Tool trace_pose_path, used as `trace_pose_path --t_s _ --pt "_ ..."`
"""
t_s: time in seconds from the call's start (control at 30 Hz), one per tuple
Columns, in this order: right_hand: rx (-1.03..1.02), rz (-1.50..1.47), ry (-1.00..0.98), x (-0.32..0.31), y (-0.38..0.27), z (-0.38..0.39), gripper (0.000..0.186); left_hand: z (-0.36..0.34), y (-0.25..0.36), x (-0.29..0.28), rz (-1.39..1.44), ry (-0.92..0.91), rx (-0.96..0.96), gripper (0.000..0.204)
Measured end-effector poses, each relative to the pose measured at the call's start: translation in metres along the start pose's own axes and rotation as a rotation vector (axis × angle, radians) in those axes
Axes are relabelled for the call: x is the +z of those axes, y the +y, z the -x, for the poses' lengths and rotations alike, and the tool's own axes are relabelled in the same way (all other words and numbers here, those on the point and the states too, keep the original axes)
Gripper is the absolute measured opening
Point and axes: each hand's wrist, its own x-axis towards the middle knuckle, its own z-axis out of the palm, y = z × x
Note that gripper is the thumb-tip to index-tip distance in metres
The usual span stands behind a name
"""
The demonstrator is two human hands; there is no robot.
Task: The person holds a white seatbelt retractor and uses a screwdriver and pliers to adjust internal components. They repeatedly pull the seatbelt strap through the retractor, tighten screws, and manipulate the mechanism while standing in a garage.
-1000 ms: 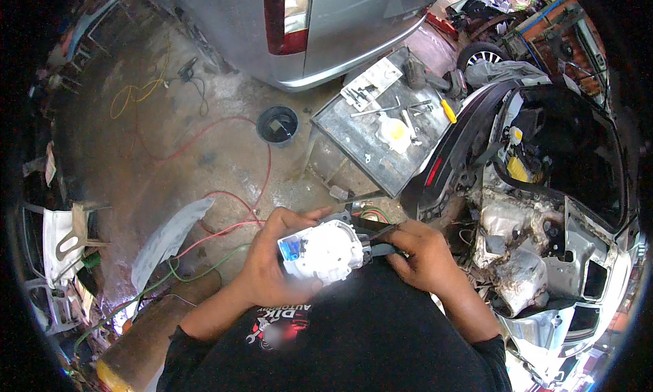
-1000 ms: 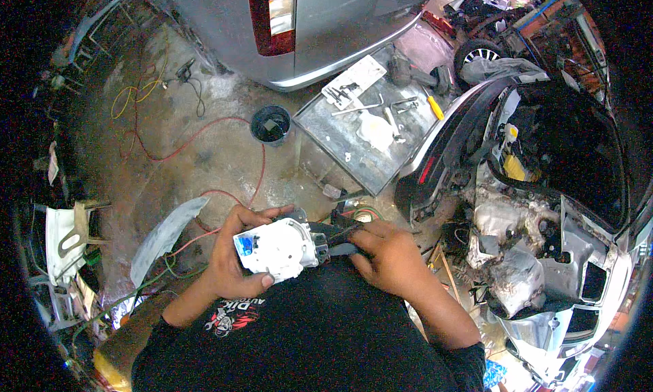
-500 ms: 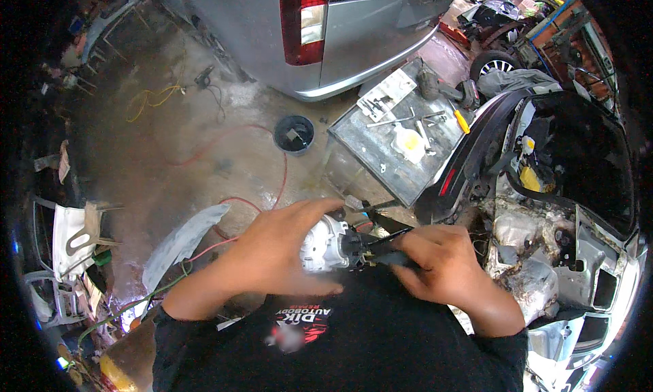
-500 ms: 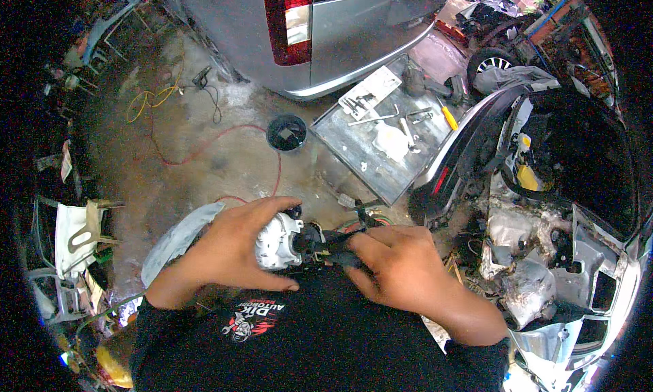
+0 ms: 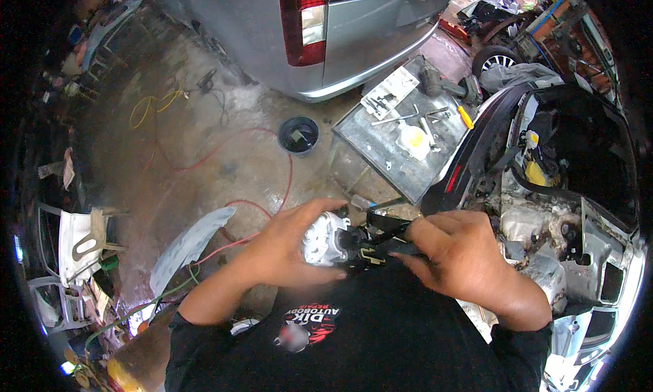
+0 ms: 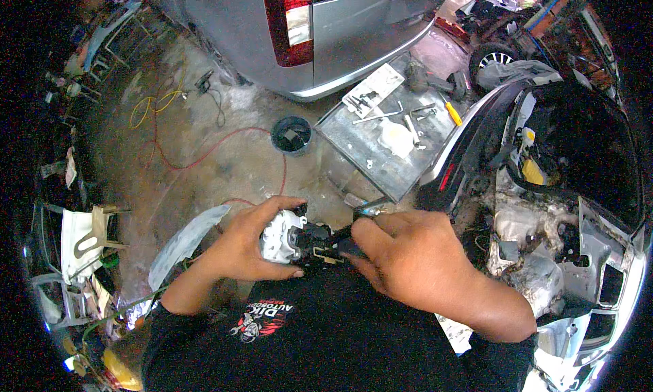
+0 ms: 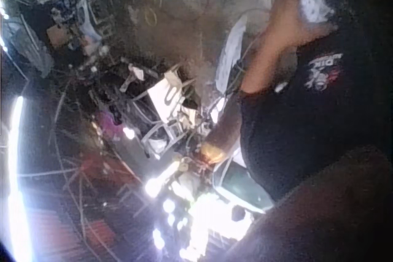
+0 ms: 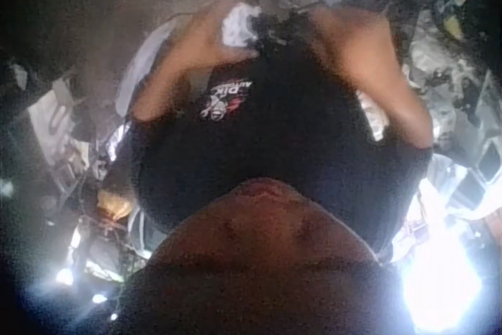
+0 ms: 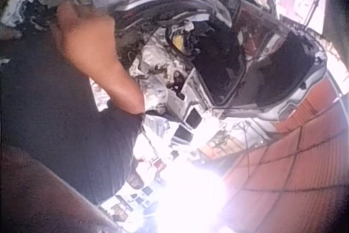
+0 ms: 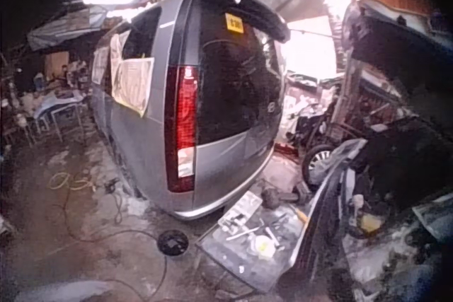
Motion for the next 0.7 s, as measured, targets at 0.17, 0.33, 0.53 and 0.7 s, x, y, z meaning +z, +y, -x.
trace_pose_path --t_s 0.17,0.33,0.53,0.7 --pt "-0.021 -0.012 0.002 0.012 -0.007 -0.001 0.035 0.005 0.000 0.001 0.042 -0.017 -0.042 0.105" --pt "-0.032 0.006 -0.015 0.017 -0.011 -0.001 0.036 0.009 -0.002 0.000 0.059 -0.024 -0.003 0.103" --pt "-0.015 -0.032 0.035 0.013 -0.004 0.006 0.036 0.015 -0.008 0.003 0.141 -0.021 0.018 0.095" --pt "0.025 0.007 0.030 0.004 -0.007 0.011 0.035 0.019 -0.007 0.006 0.295 -0.011 -0.026 0.086"
